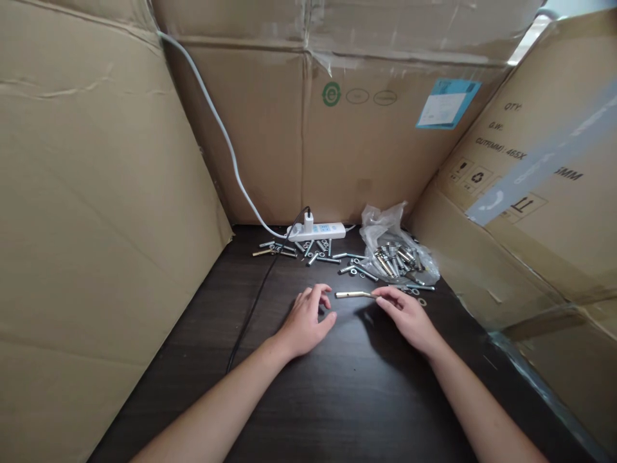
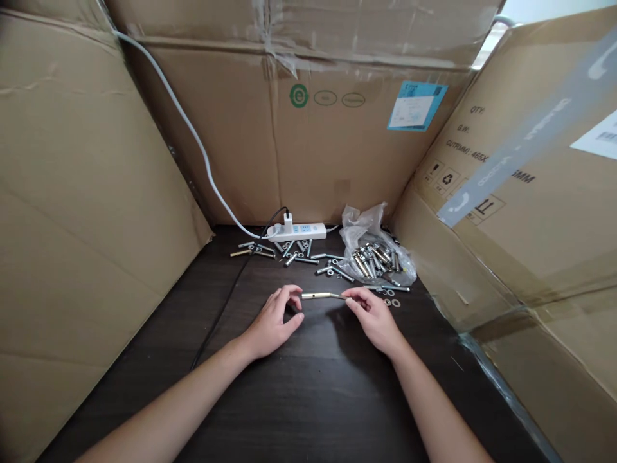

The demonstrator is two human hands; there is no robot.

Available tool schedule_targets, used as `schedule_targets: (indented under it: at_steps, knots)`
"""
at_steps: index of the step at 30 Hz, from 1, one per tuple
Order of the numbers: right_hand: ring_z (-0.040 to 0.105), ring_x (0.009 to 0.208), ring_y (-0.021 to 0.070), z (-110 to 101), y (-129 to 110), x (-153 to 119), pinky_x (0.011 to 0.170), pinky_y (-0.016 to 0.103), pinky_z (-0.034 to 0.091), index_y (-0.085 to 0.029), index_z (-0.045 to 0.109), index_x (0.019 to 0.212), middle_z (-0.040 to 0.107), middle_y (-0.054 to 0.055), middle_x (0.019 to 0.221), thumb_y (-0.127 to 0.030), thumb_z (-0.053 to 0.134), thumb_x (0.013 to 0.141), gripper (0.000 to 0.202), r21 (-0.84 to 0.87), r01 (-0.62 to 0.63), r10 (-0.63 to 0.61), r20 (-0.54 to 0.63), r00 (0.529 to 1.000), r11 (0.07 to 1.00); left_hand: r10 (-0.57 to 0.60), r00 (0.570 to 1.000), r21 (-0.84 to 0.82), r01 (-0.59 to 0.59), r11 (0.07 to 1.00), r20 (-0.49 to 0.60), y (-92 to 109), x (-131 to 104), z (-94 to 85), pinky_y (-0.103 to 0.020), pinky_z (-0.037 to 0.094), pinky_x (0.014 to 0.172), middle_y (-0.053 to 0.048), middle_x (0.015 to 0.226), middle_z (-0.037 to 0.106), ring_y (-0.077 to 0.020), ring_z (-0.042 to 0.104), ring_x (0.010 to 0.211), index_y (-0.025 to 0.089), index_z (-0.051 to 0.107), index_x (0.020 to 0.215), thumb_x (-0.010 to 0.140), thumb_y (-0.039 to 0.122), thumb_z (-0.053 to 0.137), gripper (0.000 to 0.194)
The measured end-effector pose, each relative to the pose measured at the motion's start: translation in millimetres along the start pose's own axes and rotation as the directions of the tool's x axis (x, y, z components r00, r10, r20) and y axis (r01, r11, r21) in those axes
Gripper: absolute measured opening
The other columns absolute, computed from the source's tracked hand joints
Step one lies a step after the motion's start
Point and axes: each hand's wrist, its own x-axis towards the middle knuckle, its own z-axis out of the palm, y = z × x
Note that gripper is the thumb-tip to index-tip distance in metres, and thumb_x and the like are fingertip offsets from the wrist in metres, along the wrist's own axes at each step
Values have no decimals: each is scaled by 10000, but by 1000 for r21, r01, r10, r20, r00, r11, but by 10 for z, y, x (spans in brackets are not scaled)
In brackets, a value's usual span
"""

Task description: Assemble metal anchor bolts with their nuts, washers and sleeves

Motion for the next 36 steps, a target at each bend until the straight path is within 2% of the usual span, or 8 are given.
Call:
schedule_targets:
  at_steps: [4, 7, 13, 25, 28, 31, 33, 36]
  knots:
    - [379, 559, 102, 257, -101, -66, 530, 251, 312, -168, 621, 916, 465, -19, 660, -424, 687, 734, 321, 456, -159, 135, 87, 987, 875, 16, 1000, -35, -16, 999, -2, -8, -6, 1, -347, 383, 903, -32, 935, 577, -185, 522, 938, 208, 448, 1120, 822, 226, 522, 307]
    - [336, 549, 83, 426, -175, -125, 521, 238, 279, -155, 630, 884, 416, -34, 629, -382, 705, 742, 278, 565, -194, 117, 170, 978, 802, 35, 999, -49, -34, 998, 11, 4, -12, -9, -330, 397, 886, -32, 939, 566, -178, 523, 917, 213, 452, 1117, 834, 239, 514, 291]
    - [337, 539, 71, 647, -245, -215, 510, 227, 273, -154, 652, 890, 479, -21, 648, -363, 696, 759, 251, 592, -264, 107, 288, 952, 761, 87, 990, -131, -73, 989, 108, 70, -30, -30, -270, 428, 762, -14, 887, 570, -151, 541, 800, 209, 458, 1092, 871, 309, 482, 244]
    - [486, 419, 78, 786, -225, -255, 412, 194, 318, -191, 500, 867, 538, -54, 588, -442, 607, 800, 281, 384, -215, 101, 295, 950, 898, 80, 975, -131, -54, 990, 206, 98, -39, -55, -220, 368, 634, 19, 737, 577, -115, 526, 659, 190, 496, 921, 935, 372, 351, 234]
    - [518, 488, 95, 662, -248, -224, 477, 226, 398, -188, 533, 884, 597, -4, 703, -429, 551, 828, 248, 238, -84, 30, 221, 975, 968, 72, 979, -107, -53, 993, 190, 72, -25, -44, -216, 336, 613, 26, 682, 545, -103, 487, 625, 177, 504, 791, 936, 385, 335, 304]
    - [569, 607, 143, 297, -218, -139, 567, 255, 432, -191, 586, 886, 626, 24, 718, -377, 531, 826, 203, -119, 70, -64, 58, 996, 990, -17, 988, -26, 21, 999, 154, 20, -15, -22, -231, 282, 563, 31, 548, 445, -93, 404, 544, 163, 428, 589, 937, 424, 295, 455]
    - [589, 661, 162, -48, -140, -82, 602, 261, 431, -196, 610, 877, 644, 34, 739, -365, 516, 815, 203, -336, 22, -67, -124, 990, 942, -97, 990, 5, 97, 995, 107, -21, -11, -11, -247, 261, 548, 27, 490, 382, -91, 365, 505, 163, 362, 514, 939, 448, 246, 525]
    - [599, 640, 172, -542, 49, -44, 597, 265, 421, -209, 626, 854, 669, 37, 738, -374, 515, 785, 211, -524, -207, 22, -336, 942, 826, -153, 988, 18, 153, 988, 35, -66, -2, 2, -262, 260, 557, 17, 481, 365, -96, 364, 498, 169, 325, 488, 932, 448, 217, 535]
